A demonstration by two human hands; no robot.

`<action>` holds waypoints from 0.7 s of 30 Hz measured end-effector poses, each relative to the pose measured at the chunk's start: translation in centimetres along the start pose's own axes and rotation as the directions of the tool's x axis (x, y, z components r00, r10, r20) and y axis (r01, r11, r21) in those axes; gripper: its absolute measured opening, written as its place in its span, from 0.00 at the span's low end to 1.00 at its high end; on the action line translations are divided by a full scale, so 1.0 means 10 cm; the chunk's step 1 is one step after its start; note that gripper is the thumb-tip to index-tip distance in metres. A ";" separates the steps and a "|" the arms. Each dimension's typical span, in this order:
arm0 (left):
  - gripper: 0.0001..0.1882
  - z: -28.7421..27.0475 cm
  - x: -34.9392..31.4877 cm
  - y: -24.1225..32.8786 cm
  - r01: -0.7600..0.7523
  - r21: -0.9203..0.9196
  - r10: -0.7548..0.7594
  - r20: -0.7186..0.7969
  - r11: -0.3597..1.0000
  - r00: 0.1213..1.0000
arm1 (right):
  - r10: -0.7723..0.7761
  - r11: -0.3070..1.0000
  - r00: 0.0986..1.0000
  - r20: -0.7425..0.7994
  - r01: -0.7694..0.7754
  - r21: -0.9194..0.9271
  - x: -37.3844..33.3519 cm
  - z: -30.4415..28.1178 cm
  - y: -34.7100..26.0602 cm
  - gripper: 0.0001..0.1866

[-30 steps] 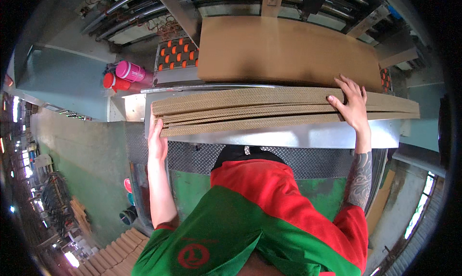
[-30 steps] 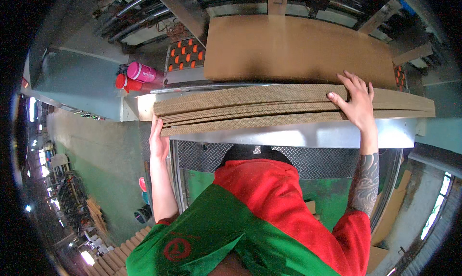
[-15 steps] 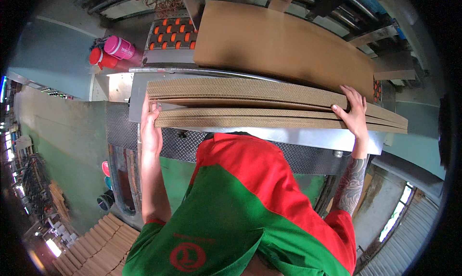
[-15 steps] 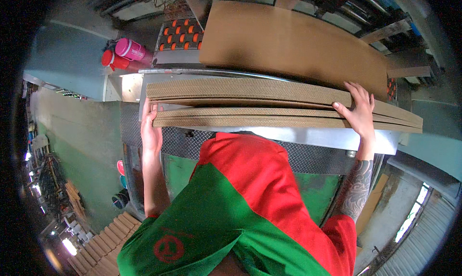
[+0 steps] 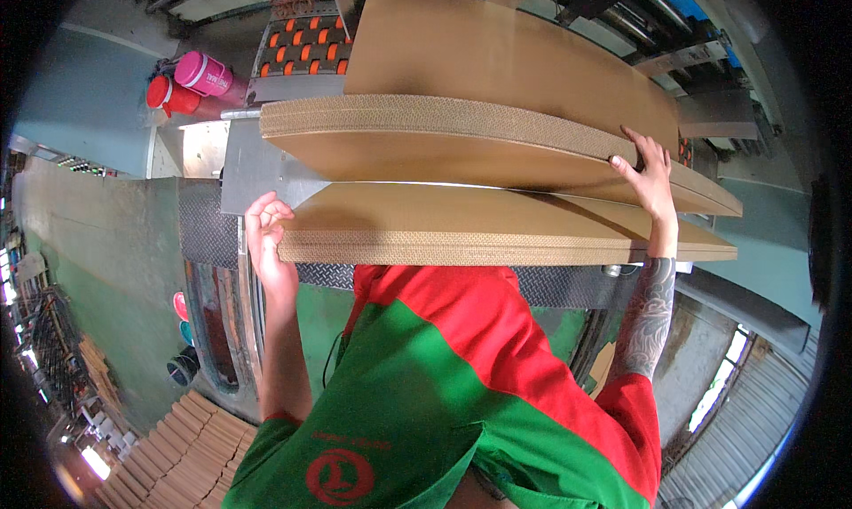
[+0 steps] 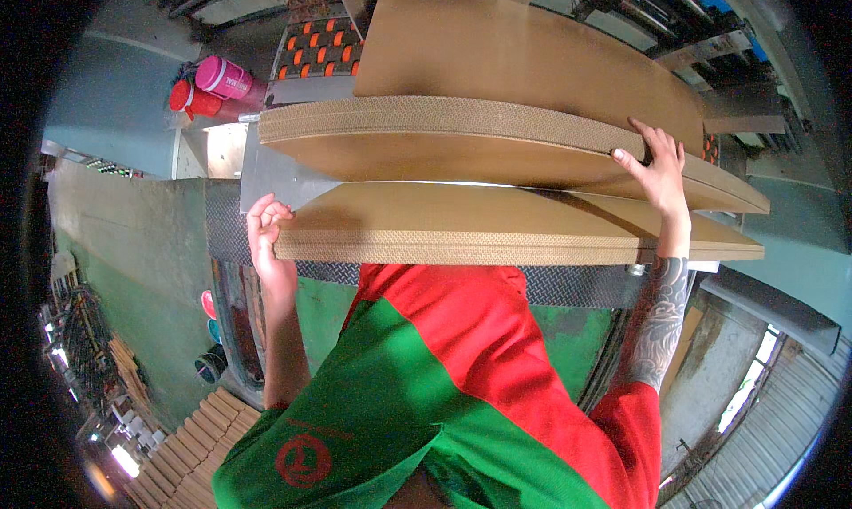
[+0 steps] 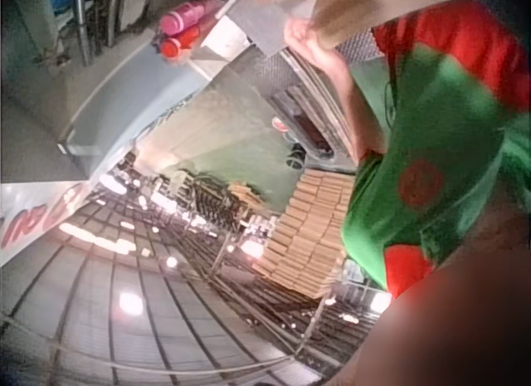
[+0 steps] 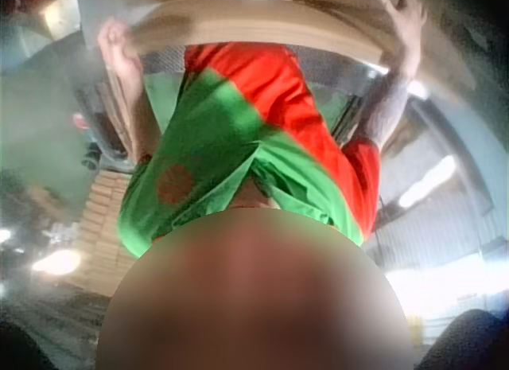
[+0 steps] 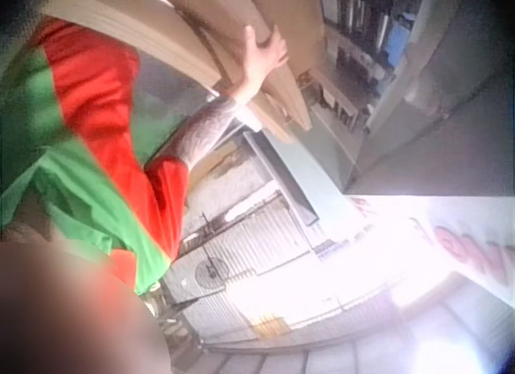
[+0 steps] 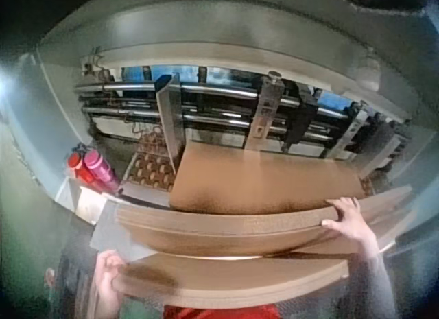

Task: The person repeatedly picks up flat cardboard sheets from a stack on the floor and feeds them one by one into a machine. The person uses both hands to lift and place each sheet onto the machine's input tray, then returns to the stack to repeat the process.

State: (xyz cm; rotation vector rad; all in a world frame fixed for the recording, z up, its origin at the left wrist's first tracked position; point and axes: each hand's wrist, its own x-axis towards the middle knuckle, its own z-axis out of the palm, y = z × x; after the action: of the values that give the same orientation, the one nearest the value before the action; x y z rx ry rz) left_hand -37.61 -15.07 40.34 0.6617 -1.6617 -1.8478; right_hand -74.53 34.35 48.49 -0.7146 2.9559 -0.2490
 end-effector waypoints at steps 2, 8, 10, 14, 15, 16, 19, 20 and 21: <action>0.25 -0.04 -0.09 0.02 -0.010 0.059 0.010 0.005 0.998 1.000 | 0.010 1.000 1.000 -0.008 -0.010 -0.010 0.03 0.01 0.01 0.42; 0.24 -0.04 -0.25 0.12 0.022 0.283 -0.004 -0.061 0.959 0.998 | 0.033 0.999 0.999 0.012 -0.033 -0.002 0.10 0.02 0.06 0.41; 0.24 -0.04 -0.26 0.13 0.013 0.298 0.001 -0.047 0.954 0.999 | 0.048 0.999 0.998 0.029 -0.048 0.000 0.14 0.02 0.09 0.41; 0.25 -0.15 -0.22 0.17 0.086 0.353 -0.099 0.018 0.932 0.995 | 0.007 1.000 1.000 0.019 -0.007 -0.003 0.23 0.01 0.15 0.42; 0.26 -0.19 -0.20 0.17 0.073 0.354 -0.106 0.074 0.932 0.992 | 0.016 1.000 1.000 0.021 -0.016 -0.022 0.24 0.00 0.16 0.42; 0.32 -0.25 -0.11 0.19 -0.028 0.289 -0.037 0.218 0.957 0.975 | 0.038 0.999 0.998 0.047 -0.038 0.001 0.26 0.00 0.17 0.43; 0.42 -0.31 0.09 0.31 0.271 0.157 -0.296 0.168 0.950 0.940 | 0.075 0.997 0.995 0.070 -0.075 -0.010 0.30 0.00 0.18 0.50; 0.45 -0.28 0.17 0.38 0.149 0.129 -0.178 0.255 0.980 0.951 | 0.094 0.996 0.992 0.089 -0.093 -0.018 0.30 -0.01 0.17 0.51; 0.48 -0.23 0.21 0.48 -0.034 0.210 -0.040 0.337 0.977 0.941 | 0.105 0.994 0.990 0.097 -0.104 -0.014 0.32 -0.01 0.16 0.52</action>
State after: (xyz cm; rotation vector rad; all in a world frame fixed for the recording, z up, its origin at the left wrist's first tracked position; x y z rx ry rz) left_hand -37.13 -18.55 44.91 0.4447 -2.1050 -1.8822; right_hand -78.07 34.25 48.11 -0.5541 2.8919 -0.1876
